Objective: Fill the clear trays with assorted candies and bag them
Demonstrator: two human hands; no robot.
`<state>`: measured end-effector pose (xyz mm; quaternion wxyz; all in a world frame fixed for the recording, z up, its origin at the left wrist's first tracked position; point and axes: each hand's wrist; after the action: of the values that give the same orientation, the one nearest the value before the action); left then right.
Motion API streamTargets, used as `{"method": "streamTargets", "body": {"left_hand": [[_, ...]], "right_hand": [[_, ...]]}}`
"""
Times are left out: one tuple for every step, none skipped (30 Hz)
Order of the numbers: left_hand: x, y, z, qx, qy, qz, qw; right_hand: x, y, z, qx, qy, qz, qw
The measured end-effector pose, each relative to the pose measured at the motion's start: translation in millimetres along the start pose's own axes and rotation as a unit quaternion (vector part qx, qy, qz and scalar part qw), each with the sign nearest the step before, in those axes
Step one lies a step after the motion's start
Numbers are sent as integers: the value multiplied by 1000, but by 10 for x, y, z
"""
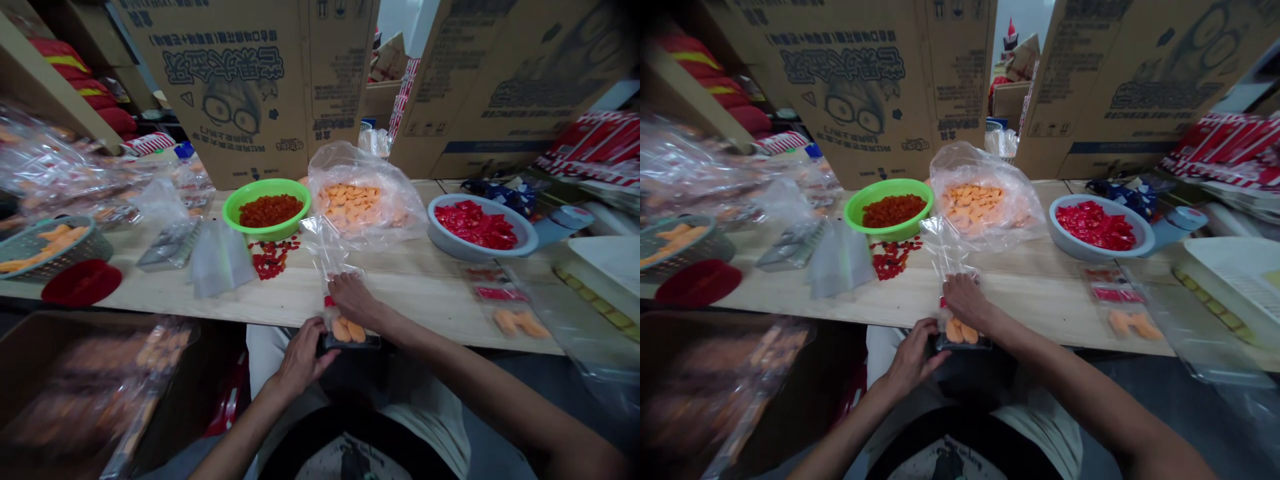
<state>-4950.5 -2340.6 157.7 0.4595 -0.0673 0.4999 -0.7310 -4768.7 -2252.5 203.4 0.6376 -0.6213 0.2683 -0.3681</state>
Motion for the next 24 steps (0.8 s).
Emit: {"method": "streamTargets", "body": {"left_hand": [[-16,-14,-1,-9,7,-16,1000],[-38,-28,0,-21,12,-25,999],[-65,-40,4,-37,14,-27,999],[-96,-53,11,-56,10,-28,998],[-133,-68,20,-75,4,-33,997],[-176,-87,30,-91,-6,-44,995],[-227,-111,39,-103,-16,-64,992],[-286,-139,47,-109,-23,-90,990],[-354,-170,49,-109,-29,-116,987],[-428,-200,44,-105,-33,-140,984],[-507,-227,31,-100,-35,-162,981],[-584,-248,10,-94,-34,-186,978],[-655,-262,-19,-88,-36,-210,973],[-714,-268,-52,-86,-43,-232,968],[-757,-269,-86,-86,-53,-249,963],[-782,-266,-117,-87,-62,-259,960],[-791,-262,-143,-89,-69,-261,959],[-786,-260,-160,-89,-70,-255,960],[-772,-260,-170,-88,-67,-245,963],[-754,-263,-172,-84,-62,-235,966],[-738,-268,-171,-80,-61,-226,969],[-725,-273,-167,-78,-63,-220,970],[-718,-279,-163,-77,-66,-218,971],[-717,-284,-160,-78,-70,-220,970]], "right_hand": [[-3,-6,6,-8,-13,-7,1000],[-8,-16,6,-24,-34,-16,999],[-13,-29,3,-42,-54,-21,997],[-14,-42,6,-59,-64,-20,996],[-12,-52,21,-77,-57,-11,995],[-8,-56,53,-97,-23,5,995],[-1,-52,106,-117,37,25,992],[3,-37,179,-140,107,43,983],[4,-12,265,-170,168,47,970],[-1,23,357,-201,212,40,955],[-13,65,447,-228,235,25,945],[-30,110,528,-250,239,5,938],[-51,154,594,-265,233,-15,935],[-73,191,643,-274,230,-30,933],[-95,219,677,-276,232,-38,932],[-116,236,697,-275,239,-40,931],[-136,242,708,-275,244,-41,929],[-158,238,713,-276,247,-41,928],[-185,226,715,-277,249,-40,927],[-217,209,717,-277,249,-40,927],[-258,191,719,-276,248,-41,928],[-306,173,721,-273,249,-45,928],[-360,156,722,-267,250,-49,929],[-416,142,723,-260,253,-52,931]]}}
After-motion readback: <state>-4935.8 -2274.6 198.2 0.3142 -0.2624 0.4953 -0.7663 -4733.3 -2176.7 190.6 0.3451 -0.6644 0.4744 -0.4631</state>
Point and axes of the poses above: each hand's wrist, its own x-axis away from the middle knuckle, its own y-axis out of the palm, z = x × y, and after that the axes turned 8 degrees about -z, right-handed
